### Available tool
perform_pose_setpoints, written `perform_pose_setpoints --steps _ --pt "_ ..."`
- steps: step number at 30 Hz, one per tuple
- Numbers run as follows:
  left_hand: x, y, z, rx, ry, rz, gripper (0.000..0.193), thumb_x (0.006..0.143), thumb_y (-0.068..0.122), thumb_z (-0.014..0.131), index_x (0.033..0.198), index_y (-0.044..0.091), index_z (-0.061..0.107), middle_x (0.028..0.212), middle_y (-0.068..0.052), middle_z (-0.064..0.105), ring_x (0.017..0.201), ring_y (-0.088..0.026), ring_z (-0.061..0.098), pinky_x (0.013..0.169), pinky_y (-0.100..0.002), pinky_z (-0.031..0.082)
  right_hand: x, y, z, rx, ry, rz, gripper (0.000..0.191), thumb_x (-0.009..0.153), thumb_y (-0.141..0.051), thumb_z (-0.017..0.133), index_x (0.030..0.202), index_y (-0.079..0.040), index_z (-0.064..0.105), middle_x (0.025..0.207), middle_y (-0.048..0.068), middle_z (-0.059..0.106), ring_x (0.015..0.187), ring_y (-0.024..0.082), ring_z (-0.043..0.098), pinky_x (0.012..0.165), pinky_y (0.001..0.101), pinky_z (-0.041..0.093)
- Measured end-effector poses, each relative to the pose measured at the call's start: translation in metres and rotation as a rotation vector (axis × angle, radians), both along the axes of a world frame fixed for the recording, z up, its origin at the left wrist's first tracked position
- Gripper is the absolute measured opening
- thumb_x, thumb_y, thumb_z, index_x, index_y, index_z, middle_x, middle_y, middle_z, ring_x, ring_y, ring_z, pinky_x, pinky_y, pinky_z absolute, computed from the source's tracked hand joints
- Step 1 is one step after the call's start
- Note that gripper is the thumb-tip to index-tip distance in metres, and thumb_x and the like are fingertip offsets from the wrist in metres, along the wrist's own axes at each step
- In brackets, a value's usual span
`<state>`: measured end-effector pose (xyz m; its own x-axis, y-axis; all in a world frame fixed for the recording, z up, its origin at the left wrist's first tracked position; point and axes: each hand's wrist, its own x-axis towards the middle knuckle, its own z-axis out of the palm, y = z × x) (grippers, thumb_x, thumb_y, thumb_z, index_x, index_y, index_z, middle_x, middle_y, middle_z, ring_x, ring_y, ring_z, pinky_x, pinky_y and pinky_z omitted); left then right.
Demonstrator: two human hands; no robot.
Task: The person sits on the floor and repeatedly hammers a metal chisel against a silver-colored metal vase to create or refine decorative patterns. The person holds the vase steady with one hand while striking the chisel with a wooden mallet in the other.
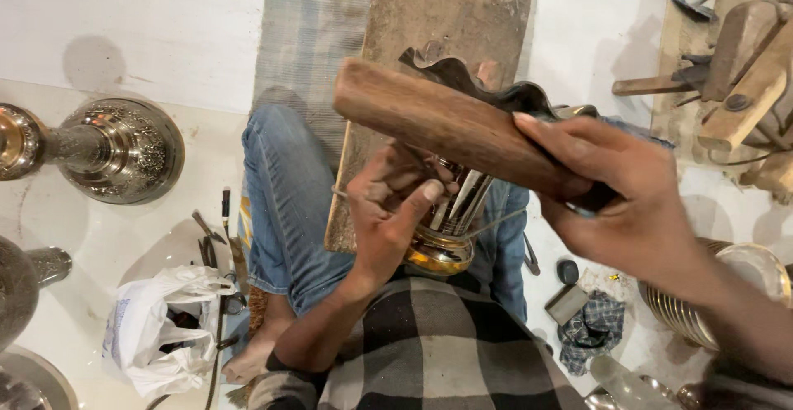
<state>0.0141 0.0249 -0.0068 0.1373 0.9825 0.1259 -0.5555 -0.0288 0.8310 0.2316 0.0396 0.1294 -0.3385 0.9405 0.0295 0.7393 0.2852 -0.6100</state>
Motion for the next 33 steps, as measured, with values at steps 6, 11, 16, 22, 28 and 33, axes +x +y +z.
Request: perform_pose_setpoints --steps 6,11,16,22,28,33 --pt "0.004 0.007 0.011 0.337 0.709 0.052 0.035 0.090 -0.010 0.058 0.123 -0.003 0.066 0.105 -0.011 0.079 0.091 -0.018 0.081 0.081 -0.028 0.067 0.000 -0.064 -0.049 0.143 0.473 -0.342 0.063 0.071 0.006 0.078 0.131 0.005 0.060 0.119 0.021 0.068 0.101 0.019 0.068 0.087 0.0247 0.055" --pt "0.001 0.005 0.006 0.457 0.837 0.167 0.027 0.097 -0.012 0.059 0.120 0.000 0.065 0.107 -0.014 0.078 0.087 -0.020 0.081 0.072 -0.027 0.069 0.007 -0.065 -0.055 0.167 0.421 -0.286 0.062 0.077 0.008 0.076 0.137 0.003 0.062 0.113 0.017 0.072 0.095 0.017 0.072 0.079 0.0257 0.056" --pt "-0.005 0.004 0.006 0.508 0.747 0.222 0.035 0.088 -0.013 0.059 0.121 -0.006 0.054 0.106 -0.017 0.075 0.087 -0.023 0.079 0.071 -0.030 0.066 0.014 -0.044 -0.031 0.171 0.229 -0.112 0.069 0.072 0.010 0.071 0.138 -0.007 0.063 0.119 0.015 0.073 0.096 0.020 0.075 0.079 0.0284 0.060" --pt "-0.012 -0.001 0.003 0.411 0.887 0.197 0.043 0.074 -0.014 0.057 0.113 -0.001 0.068 0.096 -0.013 0.077 0.079 -0.021 0.080 0.067 -0.030 0.062 0.003 -0.006 0.031 0.226 -0.097 0.106 0.071 0.072 0.001 0.077 0.138 -0.021 0.061 0.110 0.010 0.072 0.075 0.019 0.070 0.062 0.0305 0.059" --pt "-0.015 0.000 0.000 0.486 0.952 0.186 0.047 0.067 -0.008 0.061 0.113 -0.004 0.069 0.094 -0.017 0.075 0.079 -0.026 0.077 0.072 -0.033 0.060 0.005 0.000 0.023 0.383 -0.271 0.169 0.067 0.077 -0.005 0.080 0.140 -0.024 0.065 0.106 0.003 0.075 0.059 0.013 0.062 0.051 0.0283 0.052" --pt "-0.015 0.006 0.006 0.531 0.956 0.091 0.040 0.070 -0.006 0.065 0.109 0.003 0.072 0.089 -0.010 0.076 0.078 -0.023 0.077 0.075 -0.036 0.061 0.028 -0.012 -0.013 0.368 -0.260 0.161 0.063 0.083 -0.004 0.079 0.139 -0.028 0.064 0.105 0.003 0.076 0.054 0.013 0.060 0.045 0.0276 0.048"
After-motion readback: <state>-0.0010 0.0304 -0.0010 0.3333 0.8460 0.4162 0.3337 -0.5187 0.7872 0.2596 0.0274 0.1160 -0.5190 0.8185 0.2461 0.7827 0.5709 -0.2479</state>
